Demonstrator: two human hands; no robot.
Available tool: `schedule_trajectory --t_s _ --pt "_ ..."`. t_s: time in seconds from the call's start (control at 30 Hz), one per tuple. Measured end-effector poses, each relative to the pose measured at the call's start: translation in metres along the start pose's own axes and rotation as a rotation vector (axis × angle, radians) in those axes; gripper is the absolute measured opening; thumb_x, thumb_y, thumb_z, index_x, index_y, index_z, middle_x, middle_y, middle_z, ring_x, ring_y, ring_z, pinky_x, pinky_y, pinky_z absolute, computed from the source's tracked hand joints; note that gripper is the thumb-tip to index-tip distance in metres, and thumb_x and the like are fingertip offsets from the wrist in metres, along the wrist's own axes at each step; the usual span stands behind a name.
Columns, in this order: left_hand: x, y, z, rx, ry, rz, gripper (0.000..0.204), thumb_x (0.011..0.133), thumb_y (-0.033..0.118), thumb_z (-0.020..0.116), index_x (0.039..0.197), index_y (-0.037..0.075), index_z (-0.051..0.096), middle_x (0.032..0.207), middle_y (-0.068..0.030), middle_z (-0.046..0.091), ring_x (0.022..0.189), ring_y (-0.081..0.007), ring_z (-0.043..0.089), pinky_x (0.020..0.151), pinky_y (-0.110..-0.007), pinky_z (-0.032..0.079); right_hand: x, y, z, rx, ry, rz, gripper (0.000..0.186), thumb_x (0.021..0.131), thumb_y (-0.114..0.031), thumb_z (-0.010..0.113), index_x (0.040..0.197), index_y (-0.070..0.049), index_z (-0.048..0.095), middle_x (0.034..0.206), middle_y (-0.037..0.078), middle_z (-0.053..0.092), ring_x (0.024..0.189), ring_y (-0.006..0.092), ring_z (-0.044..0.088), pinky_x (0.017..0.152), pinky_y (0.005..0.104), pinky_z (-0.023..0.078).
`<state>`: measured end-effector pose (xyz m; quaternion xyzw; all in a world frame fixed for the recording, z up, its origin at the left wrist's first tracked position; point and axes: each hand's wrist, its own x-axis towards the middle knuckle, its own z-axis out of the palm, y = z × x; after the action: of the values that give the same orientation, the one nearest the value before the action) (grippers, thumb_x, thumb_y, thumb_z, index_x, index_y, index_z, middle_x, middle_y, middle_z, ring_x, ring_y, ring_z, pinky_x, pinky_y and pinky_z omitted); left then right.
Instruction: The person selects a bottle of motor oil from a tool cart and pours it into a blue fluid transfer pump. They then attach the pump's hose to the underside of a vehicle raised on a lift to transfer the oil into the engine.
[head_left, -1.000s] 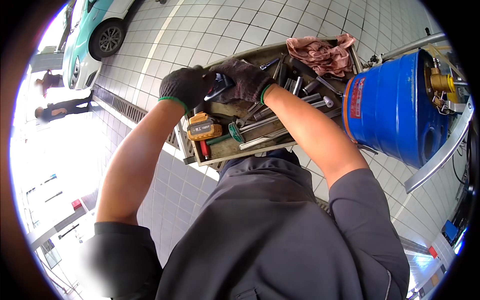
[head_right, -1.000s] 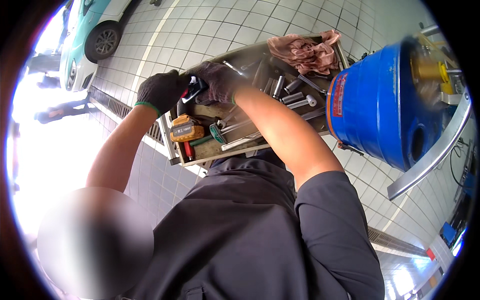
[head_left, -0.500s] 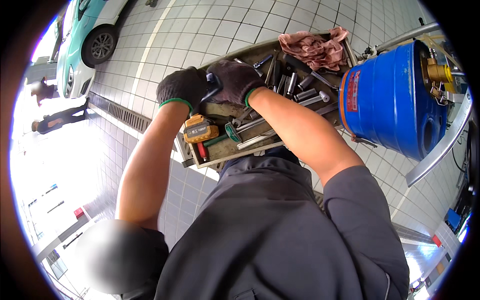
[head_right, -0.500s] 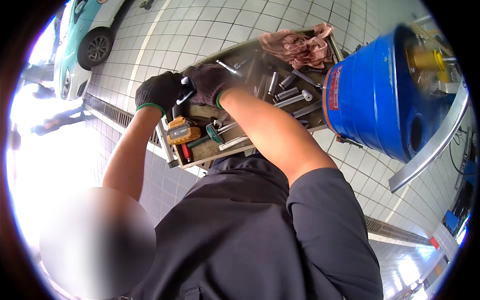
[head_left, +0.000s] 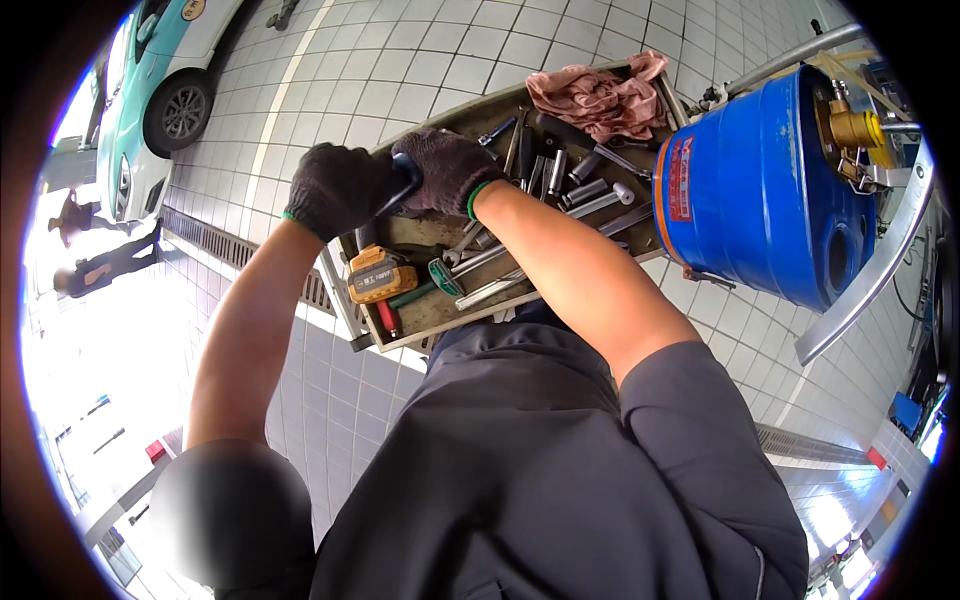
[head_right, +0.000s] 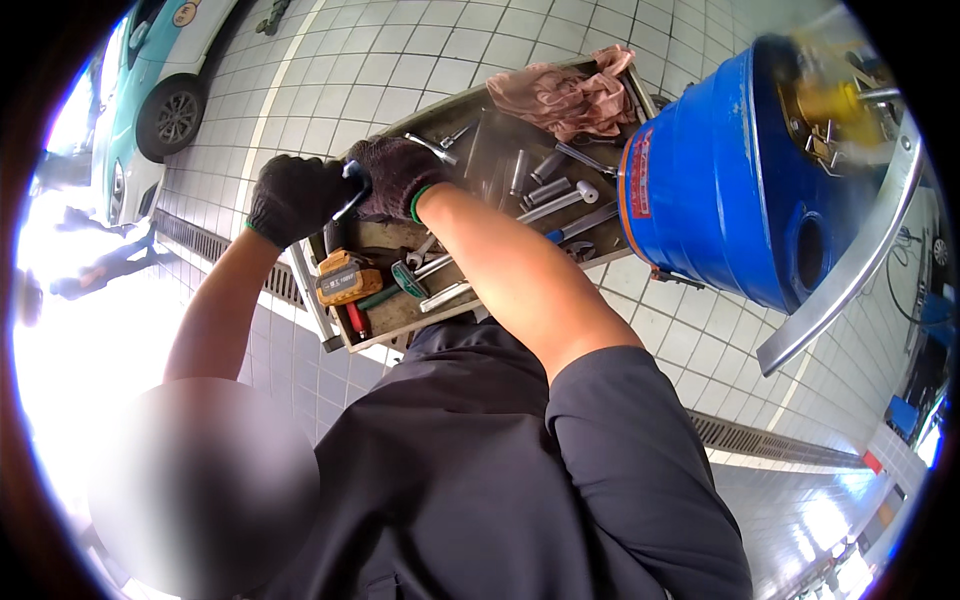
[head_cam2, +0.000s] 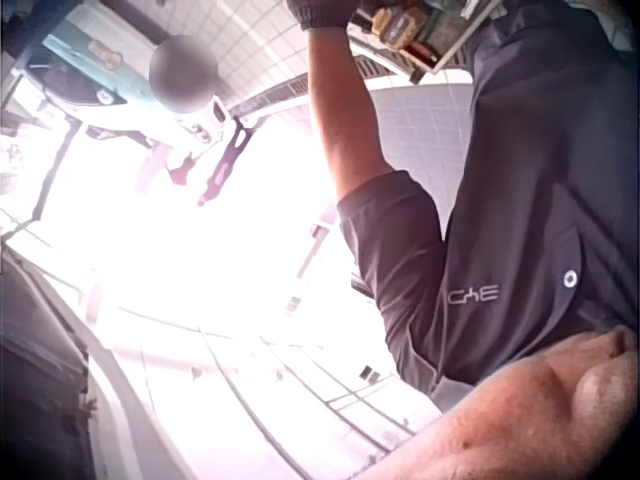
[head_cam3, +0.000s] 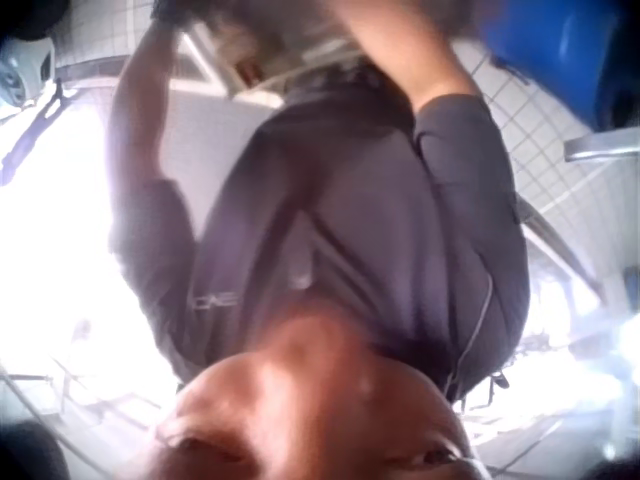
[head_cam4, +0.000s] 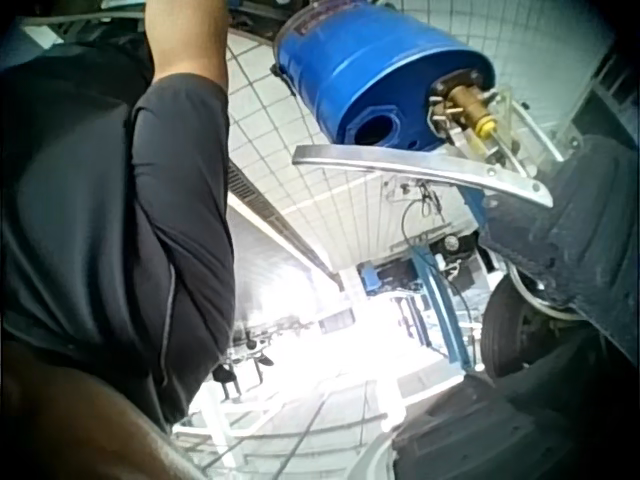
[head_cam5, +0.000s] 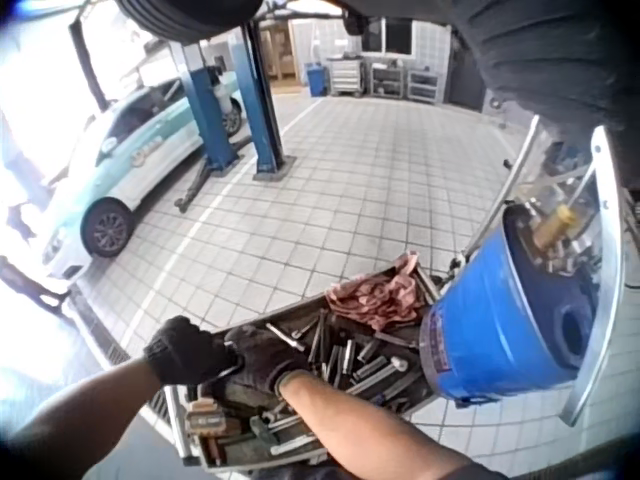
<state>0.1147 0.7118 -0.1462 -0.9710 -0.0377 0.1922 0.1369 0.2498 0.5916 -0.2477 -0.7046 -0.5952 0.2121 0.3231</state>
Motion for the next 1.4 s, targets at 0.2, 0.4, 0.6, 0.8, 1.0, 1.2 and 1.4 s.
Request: schedule_trajectory --t_s 0.2,0.4,0.6,0.8,1.0,1.2,1.4 --pt "0.008 0.030 0.008 -0.212 -0.027 -0.613 0.044 0.107 0.047 0.049 0.106 0.011 0.074 0.095 -0.0169 0.081 0.085 -0.0378 0.080 0.075 -0.055 0.061 0.004 0.000 -0.002 -0.057 -0.063 0.062 0.052 0.075 -0.045 0.089 0.115 -0.015 0.074 0.112 0.017 0.077 0.109 0.0379 0.075 0.095 0.0500 0.060" --pt "-0.009 0.006 -0.013 -0.096 -0.011 -0.092 0.039 0.100 0.048 0.067 0.110 0.010 0.073 0.084 -0.0147 0.074 0.080 -0.0319 0.075 0.074 -0.047 0.059 0.001 -0.004 -0.013 0.033 -0.094 0.012 0.047 0.075 -0.042 0.089 0.110 -0.014 0.079 0.112 0.019 0.078 0.109 0.0366 0.076 0.097 0.0467 0.061" --pt "0.002 0.008 -0.025 -0.008 -0.162 -0.050 0.035 0.101 0.047 0.064 0.105 0.013 0.069 0.081 -0.0147 0.073 0.074 -0.0337 0.075 0.064 -0.050 0.058 -0.010 -0.011 -0.015 0.024 -0.019 0.049 0.053 0.076 -0.047 0.088 0.115 -0.014 0.076 0.118 0.019 0.077 0.110 0.0372 0.076 0.096 0.0481 0.060" --pt "0.006 0.044 -0.001 -0.209 -0.034 -0.598 0.040 0.107 0.047 0.049 0.112 0.014 0.072 0.094 -0.0189 0.080 0.089 -0.0392 0.079 0.075 -0.056 0.061 -0.003 0.002 -0.013 -0.056 -0.077 0.032 0.061 0.072 -0.049 0.089 0.117 -0.010 0.074 0.115 0.019 0.078 0.110 0.0383 0.075 0.096 0.0503 0.059" --pt "-0.008 0.011 -0.014 -0.166 0.098 -0.060 0.041 0.104 0.052 0.056 0.106 0.013 0.071 0.084 -0.0161 0.077 0.079 -0.0362 0.077 0.070 -0.051 0.059 0.001 0.006 -0.024 0.031 -0.127 -0.020 0.065 0.070 -0.051 0.090 0.118 -0.010 0.074 0.115 0.019 0.078 0.110 0.0374 0.076 0.098 0.0469 0.060" --pt "0.004 -0.002 -0.011 -0.102 -0.114 -0.104 0.024 0.094 0.038 0.071 0.098 0.015 0.072 0.086 -0.0106 0.071 0.081 -0.0306 0.074 0.066 -0.046 0.056 0.002 -0.011 -0.010 -0.073 -0.090 0.138 0.059 0.075 -0.050 0.088 0.117 -0.012 0.074 0.114 0.017 0.077 0.106 0.0367 0.076 0.094 0.0470 0.061" --pt "0.012 0.015 -0.019 -0.466 -0.130 -0.867 0.035 0.104 0.042 0.055 0.116 0.017 0.077 0.117 -0.0107 0.077 0.111 -0.0328 0.076 0.086 -0.048 0.061 0.000 -0.016 0.010 0.016 0.198 0.178 0.060 0.069 -0.045 0.096 0.113 -0.015 0.069 0.113 0.014 0.073 0.111 0.0377 0.071 0.097 0.0496 0.059"
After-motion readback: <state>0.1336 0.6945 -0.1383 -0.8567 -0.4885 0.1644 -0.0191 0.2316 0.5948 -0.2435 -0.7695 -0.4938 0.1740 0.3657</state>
